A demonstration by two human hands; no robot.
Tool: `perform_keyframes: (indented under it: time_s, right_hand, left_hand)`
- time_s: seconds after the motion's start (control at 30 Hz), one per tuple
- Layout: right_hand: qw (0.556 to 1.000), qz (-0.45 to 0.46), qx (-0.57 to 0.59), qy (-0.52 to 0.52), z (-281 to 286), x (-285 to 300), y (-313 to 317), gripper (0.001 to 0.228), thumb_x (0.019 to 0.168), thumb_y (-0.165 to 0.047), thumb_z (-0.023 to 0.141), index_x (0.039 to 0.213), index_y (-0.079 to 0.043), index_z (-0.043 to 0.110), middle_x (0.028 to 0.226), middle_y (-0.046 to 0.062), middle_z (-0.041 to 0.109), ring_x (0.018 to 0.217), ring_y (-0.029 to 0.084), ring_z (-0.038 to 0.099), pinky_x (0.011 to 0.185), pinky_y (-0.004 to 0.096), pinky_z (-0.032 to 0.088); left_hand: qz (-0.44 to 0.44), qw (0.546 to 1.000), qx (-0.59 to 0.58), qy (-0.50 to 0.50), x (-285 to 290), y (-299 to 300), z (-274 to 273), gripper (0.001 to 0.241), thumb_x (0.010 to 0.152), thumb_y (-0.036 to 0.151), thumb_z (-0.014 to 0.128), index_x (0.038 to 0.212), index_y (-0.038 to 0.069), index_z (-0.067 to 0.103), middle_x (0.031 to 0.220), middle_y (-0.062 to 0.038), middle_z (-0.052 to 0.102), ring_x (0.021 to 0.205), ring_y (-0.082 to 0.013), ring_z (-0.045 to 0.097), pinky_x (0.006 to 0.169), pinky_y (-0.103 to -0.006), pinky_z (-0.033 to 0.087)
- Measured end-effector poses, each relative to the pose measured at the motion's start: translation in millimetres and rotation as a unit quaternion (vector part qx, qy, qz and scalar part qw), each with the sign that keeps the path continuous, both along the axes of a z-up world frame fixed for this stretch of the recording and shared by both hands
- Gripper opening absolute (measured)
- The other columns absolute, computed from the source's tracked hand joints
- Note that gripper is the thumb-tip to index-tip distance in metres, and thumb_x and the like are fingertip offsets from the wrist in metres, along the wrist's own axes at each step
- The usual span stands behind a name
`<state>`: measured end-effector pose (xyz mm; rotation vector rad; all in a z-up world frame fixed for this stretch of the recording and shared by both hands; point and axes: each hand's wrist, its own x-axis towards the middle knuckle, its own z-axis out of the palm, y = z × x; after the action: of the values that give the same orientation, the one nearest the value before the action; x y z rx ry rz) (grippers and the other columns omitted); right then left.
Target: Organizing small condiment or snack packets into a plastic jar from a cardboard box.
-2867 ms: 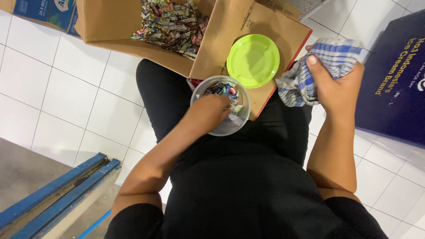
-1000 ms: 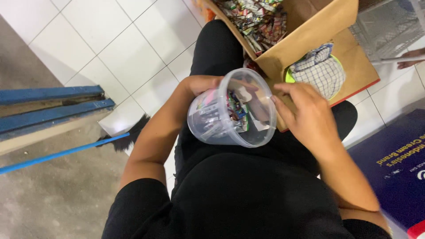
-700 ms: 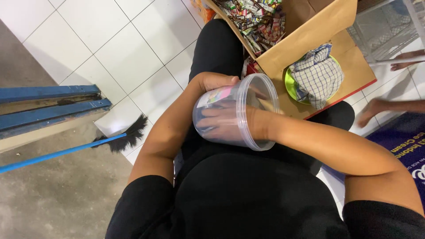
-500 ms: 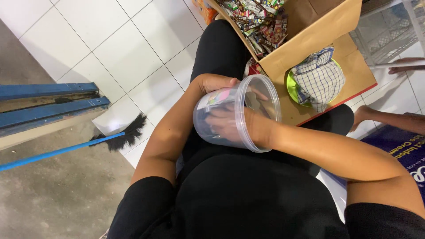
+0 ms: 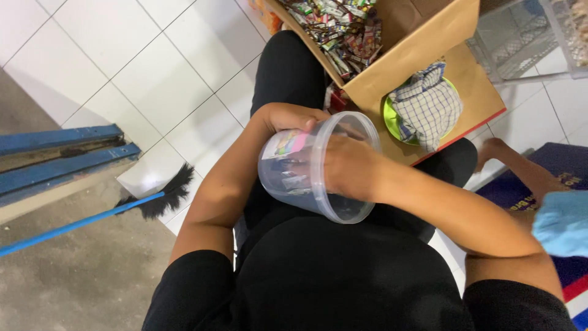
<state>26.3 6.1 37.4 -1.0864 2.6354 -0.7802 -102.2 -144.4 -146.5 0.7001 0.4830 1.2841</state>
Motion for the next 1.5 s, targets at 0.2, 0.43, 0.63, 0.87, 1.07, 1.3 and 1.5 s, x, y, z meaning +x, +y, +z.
perform_keyframes:
  time_s: [0.2, 0.43, 0.63, 0.87, 1.07, 1.3, 1.5]
  right_hand:
    - [0.941, -0.315, -0.073, -0.103, 52.9, 28.9, 82.0, 0.048, 0.09, -0.014, 0.074, 0.135, -0.005, 0.058, 0.125, 0.016, 0.064, 0.105, 0.028, 0.068, 0.087, 0.04, 0.057]
    - [0.762, -0.466, -0.313, -0.324, -57.0, 90.5, 124.7, 0.052, 0.105, -0.008, 0.052, 0.156, -0.005, 0.042, 0.109, 0.011, 0.07, 0.076, 0.013, 0.068, 0.068, 0.029, 0.06]
    - [0.74, -0.51, -0.325, -0.294, -99.4, 88.4, 148.0, 0.048, 0.107, -0.005, 0.045, 0.154, -0.005, 0.043, 0.115, 0.009, 0.072, 0.071, 0.014, 0.069, 0.063, 0.029, 0.059]
    - [0.764, -0.496, -0.278, -0.307, -108.9, 62.1, 161.1, 0.045, 0.107, -0.004, 0.047, 0.151, -0.006, 0.05, 0.109, 0.01, 0.073, 0.068, 0.015, 0.069, 0.063, 0.03, 0.058]
    - [0.782, -0.499, -0.24, -0.287, -124.9, 63.1, 169.0, 0.041, 0.105, -0.008, 0.05, 0.146, -0.006, 0.052, 0.106, 0.008, 0.073, 0.07, 0.014, 0.067, 0.065, 0.03, 0.058]
    - [0.719, -0.573, -0.136, -0.37, -106.0, 81.9, 178.4, 0.056, 0.108, -0.048, 0.036, 0.132, -0.003, 0.058, 0.1, 0.01, 0.07, 0.071, 0.02, 0.067, 0.064, 0.033, 0.055]
    - [0.737, -0.508, -0.253, -0.367, -167.0, 92.1, 172.9, 0.085, 0.1, -0.069, 0.015, 0.141, -0.004, 0.051, 0.115, 0.014, 0.067, 0.086, 0.022, 0.066, 0.077, 0.037, 0.053]
  left_hand:
    - [0.052, 0.998, 0.01, 0.036, 2.1, 18.3, 45.5, 0.122, 0.071, 0.082, 0.076, 0.149, -0.007, 0.044, 0.144, -0.012, 0.057, 0.132, -0.0192, 0.054, 0.116, -0.0336, 0.042]
    - [0.123, 0.991, -0.016, 0.045, 20.8, 63.2, -14.5, 0.108, 0.08, 0.072, 0.077, 0.151, -0.003, 0.047, 0.14, -0.014, 0.056, 0.131, -0.0211, 0.054, 0.114, -0.0366, 0.044]
    - [0.178, 0.955, -0.092, 0.22, 20.8, 39.8, 52.5, 0.094, 0.088, 0.053, 0.079, 0.157, 0.001, 0.044, 0.151, -0.016, 0.055, 0.139, -0.0232, 0.053, 0.12, -0.0367, 0.041]
    - [0.286, 0.826, -0.046, 0.483, 70.1, 28.1, 60.9, 0.146, 0.058, 0.036, 0.102, 0.163, 0.003, 0.006, 0.165, -0.027, 0.024, 0.154, -0.0403, 0.027, 0.127, -0.0441, 0.024]
    - [0.323, 0.78, -0.144, 0.516, 80.8, 37.6, 67.4, 0.154, 0.046, 0.034, 0.105, 0.162, 0.004, 0.008, 0.162, -0.026, 0.027, 0.152, -0.0432, 0.029, 0.125, -0.0443, 0.026]
    - [0.361, 0.785, -0.125, 0.488, 81.9, 34.6, 48.3, 0.145, 0.05, 0.032, 0.103, 0.162, 0.001, 0.015, 0.165, -0.023, 0.031, 0.153, -0.0388, 0.033, 0.127, -0.043, 0.028]
    - [0.38, 0.762, -0.144, 0.505, 88.1, 38.0, 44.5, 0.147, 0.048, 0.032, 0.104, 0.16, -0.002, 0.015, 0.164, -0.025, 0.028, 0.153, -0.0392, 0.03, 0.127, -0.0439, 0.025]
